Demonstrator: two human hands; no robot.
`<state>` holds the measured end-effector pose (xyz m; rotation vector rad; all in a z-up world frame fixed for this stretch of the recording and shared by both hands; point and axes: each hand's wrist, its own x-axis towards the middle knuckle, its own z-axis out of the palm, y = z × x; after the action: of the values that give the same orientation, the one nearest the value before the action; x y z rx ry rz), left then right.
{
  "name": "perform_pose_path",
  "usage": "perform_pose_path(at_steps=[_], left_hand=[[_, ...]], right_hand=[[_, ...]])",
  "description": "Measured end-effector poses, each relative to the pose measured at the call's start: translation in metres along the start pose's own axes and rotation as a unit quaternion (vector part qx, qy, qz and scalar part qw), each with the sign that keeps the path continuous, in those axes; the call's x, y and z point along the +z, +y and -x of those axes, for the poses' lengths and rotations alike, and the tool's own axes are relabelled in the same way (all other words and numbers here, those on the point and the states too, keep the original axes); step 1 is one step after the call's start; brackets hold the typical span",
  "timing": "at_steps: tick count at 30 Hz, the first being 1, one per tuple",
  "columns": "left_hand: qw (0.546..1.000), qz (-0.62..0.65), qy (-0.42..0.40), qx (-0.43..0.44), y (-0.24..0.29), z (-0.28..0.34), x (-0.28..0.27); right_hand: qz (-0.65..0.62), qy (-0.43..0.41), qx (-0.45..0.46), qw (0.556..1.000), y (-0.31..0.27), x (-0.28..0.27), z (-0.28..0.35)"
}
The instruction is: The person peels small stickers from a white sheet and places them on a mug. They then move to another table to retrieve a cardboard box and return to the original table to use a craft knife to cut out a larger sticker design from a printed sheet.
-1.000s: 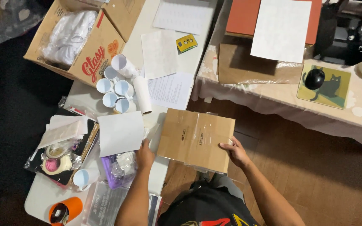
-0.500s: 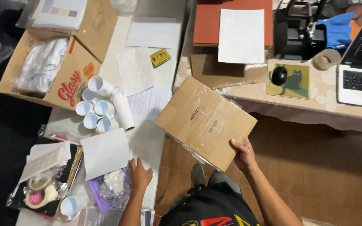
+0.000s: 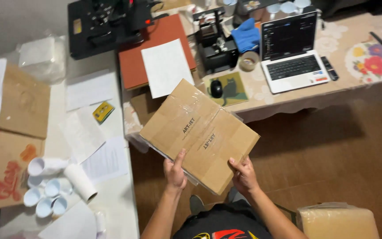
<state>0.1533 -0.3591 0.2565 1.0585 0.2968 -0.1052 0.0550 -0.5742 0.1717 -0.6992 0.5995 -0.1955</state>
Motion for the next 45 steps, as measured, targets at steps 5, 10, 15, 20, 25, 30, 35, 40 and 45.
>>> perform_pose_path(at_steps=[5,10,15,20,25,30,35,40,45], left_hand=[[0.993,0.031,-0.068,-0.088,-0.05,-0.025,0.111],[0.98,0.008,-0.134,-0.144,-0.122,-0.042,0.209],[0.959,0.021,-0.199,-0.2,-0.185,-0.059,0.314],[0.955,-0.015,-0.211,-0.208,-0.287,-0.108,0.395],[0.948,-0.044,-0.245,-0.198,-0.413,-0.19,0.461],[0.941,-0.068,-0.276,-0.184,-0.43,-0.204,0.604],[0.926,-0.177,-0.284,-0.177,-0.481,-0.25,0.696],[0.894,-0.312,-0.286,-0.147,-0.579,-0.313,0.712],[0.822,-0.468,-0.303,-0.118,-0.595,-0.33,0.76]], right_hand=[[0.012,-0.01,-0.069,0.997,-0.08,-0.071,-0.03],[0.011,-0.024,-0.125,0.992,-0.169,-0.163,-0.063],[0.051,0.038,-0.17,0.983,-0.263,-0.241,-0.091],[0.051,0.151,-0.177,0.971,-0.349,-0.253,-0.112],[0.077,0.184,-0.178,0.964,-0.403,-0.323,-0.193],[0.066,0.191,-0.186,0.962,-0.456,-0.4,-0.306],[0.059,0.219,-0.118,0.967,-0.508,-0.452,-0.402],[0.055,0.251,-0.046,0.965,-0.549,-0.484,-0.456],[0.071,0.249,0.004,0.966,-0.581,-0.514,-0.521]])
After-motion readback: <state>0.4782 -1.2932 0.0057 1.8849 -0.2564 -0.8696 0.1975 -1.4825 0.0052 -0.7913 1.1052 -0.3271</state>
